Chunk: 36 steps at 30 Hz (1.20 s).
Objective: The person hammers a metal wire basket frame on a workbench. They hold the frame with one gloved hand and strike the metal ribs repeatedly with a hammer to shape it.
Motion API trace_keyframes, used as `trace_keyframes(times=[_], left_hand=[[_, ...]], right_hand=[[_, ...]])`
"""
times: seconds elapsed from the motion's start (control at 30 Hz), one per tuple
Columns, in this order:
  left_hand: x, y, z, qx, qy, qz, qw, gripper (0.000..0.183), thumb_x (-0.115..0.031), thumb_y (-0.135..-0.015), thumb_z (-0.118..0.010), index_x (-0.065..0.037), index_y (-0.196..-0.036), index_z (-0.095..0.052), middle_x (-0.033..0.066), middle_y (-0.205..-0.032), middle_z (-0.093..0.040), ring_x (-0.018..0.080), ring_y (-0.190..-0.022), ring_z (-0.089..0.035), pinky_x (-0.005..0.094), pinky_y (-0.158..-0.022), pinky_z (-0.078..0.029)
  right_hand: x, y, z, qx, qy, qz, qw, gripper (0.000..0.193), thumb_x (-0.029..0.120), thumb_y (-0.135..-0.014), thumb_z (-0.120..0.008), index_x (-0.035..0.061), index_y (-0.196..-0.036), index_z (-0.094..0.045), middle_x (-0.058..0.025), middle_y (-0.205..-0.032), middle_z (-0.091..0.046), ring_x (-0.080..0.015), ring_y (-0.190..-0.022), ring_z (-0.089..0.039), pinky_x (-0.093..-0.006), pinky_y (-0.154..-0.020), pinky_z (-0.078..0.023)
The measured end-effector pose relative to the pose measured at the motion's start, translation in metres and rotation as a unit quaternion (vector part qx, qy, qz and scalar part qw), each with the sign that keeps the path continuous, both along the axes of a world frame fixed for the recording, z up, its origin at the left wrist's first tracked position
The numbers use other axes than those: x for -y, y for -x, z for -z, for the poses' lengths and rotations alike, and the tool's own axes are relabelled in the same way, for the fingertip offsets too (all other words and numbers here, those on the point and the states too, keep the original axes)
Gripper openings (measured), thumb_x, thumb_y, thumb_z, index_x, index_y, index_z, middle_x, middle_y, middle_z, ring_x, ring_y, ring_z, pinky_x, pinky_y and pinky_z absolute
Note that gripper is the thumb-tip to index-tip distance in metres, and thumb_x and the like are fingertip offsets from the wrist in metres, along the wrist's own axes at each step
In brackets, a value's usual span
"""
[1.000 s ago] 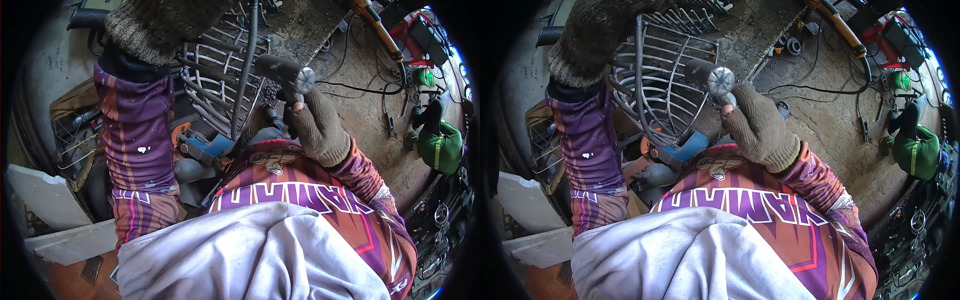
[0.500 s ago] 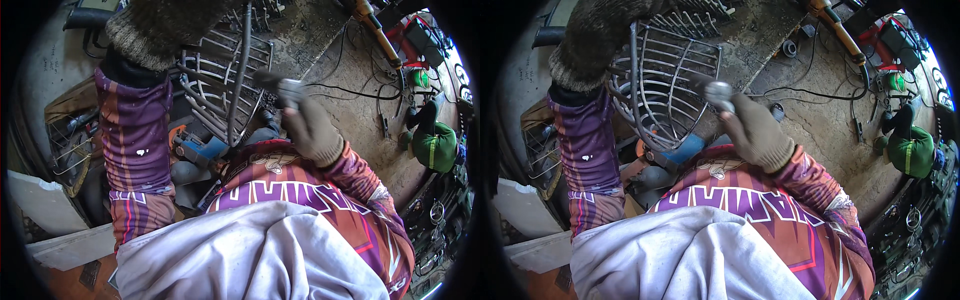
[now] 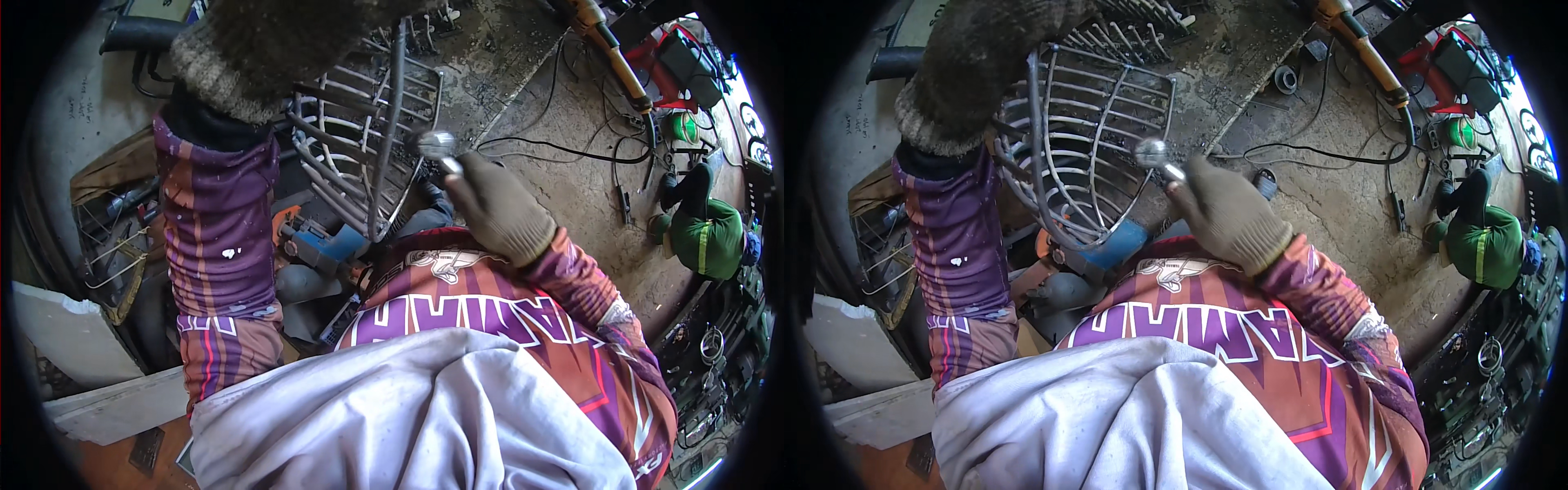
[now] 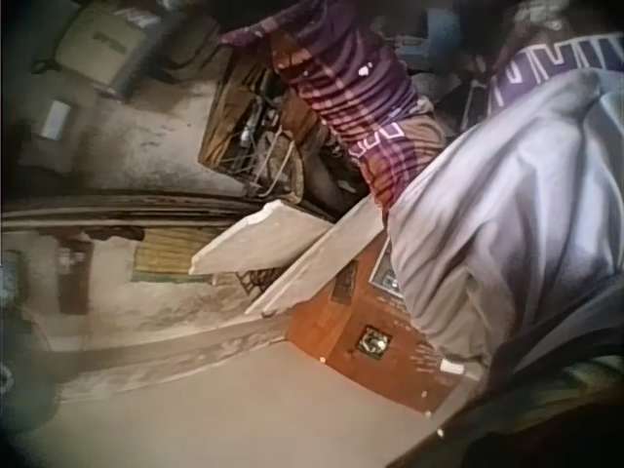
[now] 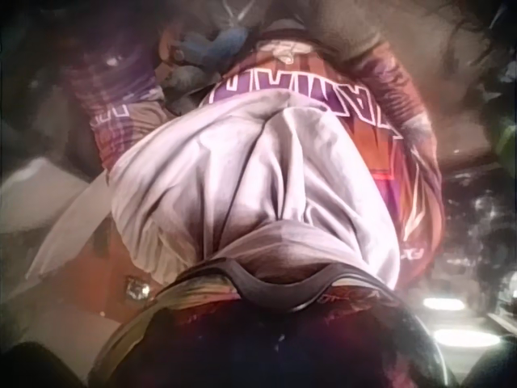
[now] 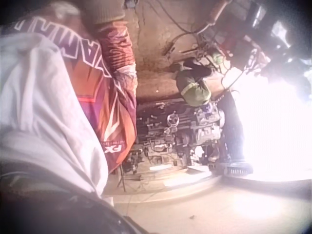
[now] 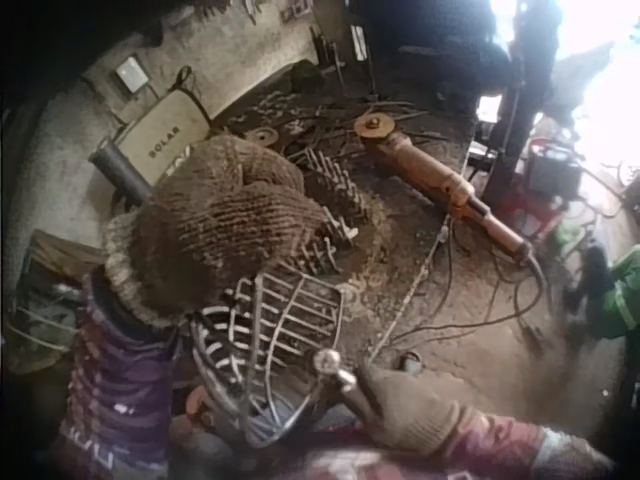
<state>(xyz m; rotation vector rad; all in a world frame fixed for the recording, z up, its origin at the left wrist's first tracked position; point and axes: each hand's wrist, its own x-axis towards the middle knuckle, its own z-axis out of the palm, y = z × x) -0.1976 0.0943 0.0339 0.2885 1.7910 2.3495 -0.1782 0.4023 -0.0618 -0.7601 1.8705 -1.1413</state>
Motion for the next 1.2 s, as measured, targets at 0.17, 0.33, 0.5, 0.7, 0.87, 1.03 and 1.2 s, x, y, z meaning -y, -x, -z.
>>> trace_keyframes(times=[0.17,0.33,0.5,0.7,0.87,1.03,1.2], left_hand=[[0.007,0.003,-0.029,-0.079,0.496,-0.009,0.865,0.049,-0.027,-0.103,-0.060,0.003,-0.140,-0.048,0.0210,-0.128,-0.063,0.0306,-0.121,-0.062,0.0386,-0.093,-0.061],[-0.004,-0.001,-0.009,-0.022,0.096,-0.029,0.995,0.047,-0.025,-0.103,-0.059,0.003,-0.139,-0.048,0.0209,-0.128,-0.063,0.0305,-0.121,-0.062,0.0400,-0.096,-0.059],[-0.003,-0.002,-0.006,-0.012,0.062,-0.027,0.998,0.045,-0.023,-0.103,-0.059,0.004,-0.138,-0.048,0.0208,-0.129,-0.062,0.0305,-0.121,-0.062,0.0413,-0.098,-0.058],[-0.004,-0.005,-0.018,-0.005,0.505,-0.056,0.861,0.047,-0.022,-0.105,-0.057,0.005,-0.141,-0.045,0.0207,-0.138,-0.057,0.0311,-0.126,-0.059,0.0431,-0.107,-0.053],[-0.003,0.008,0.006,-0.164,0.258,-0.022,0.952,0.043,-0.019,-0.102,-0.060,0.002,-0.139,-0.050,0.0196,-0.136,-0.059,0.0303,-0.122,-0.061,0.0412,-0.104,-0.055],[-0.019,0.012,-0.041,-0.061,0.164,0.108,0.979,0.049,-0.028,-0.102,-0.061,0.003,-0.138,-0.051,0.0234,-0.137,-0.058,0.0343,-0.125,-0.060,0.0440,-0.104,-0.056],[-0.013,0.009,-0.002,0.006,-0.106,0.036,0.994,0.050,-0.029,-0.103,-0.058,0.004,-0.139,-0.050,0.0251,-0.138,-0.057,0.0373,-0.129,-0.057,0.0461,-0.106,-0.054]], right_hand=[[0.000,0.005,-0.011,-0.003,0.094,0.045,0.995,0.030,0.026,-0.104,-0.054,-0.0033,-0.105,-0.057,-0.0247,-0.080,-0.065,-0.0440,-0.076,-0.065,-0.0488,-0.067,-0.048],[-0.008,-0.003,-0.015,0.010,0.112,0.069,0.991,0.030,0.028,-0.103,-0.054,-0.0022,-0.104,-0.057,-0.0233,-0.080,-0.065,-0.0403,-0.076,-0.067,-0.0461,-0.068,-0.050],[0.005,-0.002,-0.011,-0.042,-0.052,0.024,0.997,0.029,0.027,-0.103,-0.054,-0.0025,-0.105,-0.056,-0.0227,-0.079,-0.067,-0.0399,-0.079,-0.069,-0.0475,-0.072,-0.051],[-0.006,0.007,-0.015,0.049,-0.011,0.084,0.995,0.031,0.028,-0.105,-0.051,-0.0018,-0.108,-0.059,-0.0216,-0.081,-0.065,-0.0376,-0.075,-0.067,-0.0442,-0.067,-0.049],[-0.006,-0.005,-0.013,0.023,0.101,0.089,0.991,0.032,0.028,-0.104,-0.052,-0.0022,-0.112,-0.059,-0.0211,-0.083,-0.066,-0.0385,-0.076,-0.067,-0.0444,-0.068,-0.051],[0.003,-0.006,-0.002,-0.095,-0.036,-0.002,0.995,0.029,0.028,-0.102,-0.056,-0.0013,-0.101,-0.055,-0.0239,-0.081,-0.067,-0.0430,-0.078,-0.067,-0.0492,-0.071,-0.051],[-0.004,0.002,-0.025,0.020,0.072,0.036,0.997,0.030,0.027,-0.103,-0.054,-0.0024,-0.099,-0.055,-0.0230,-0.078,-0.066,-0.0428,-0.076,-0.067,-0.0485,-0.069,-0.050]])
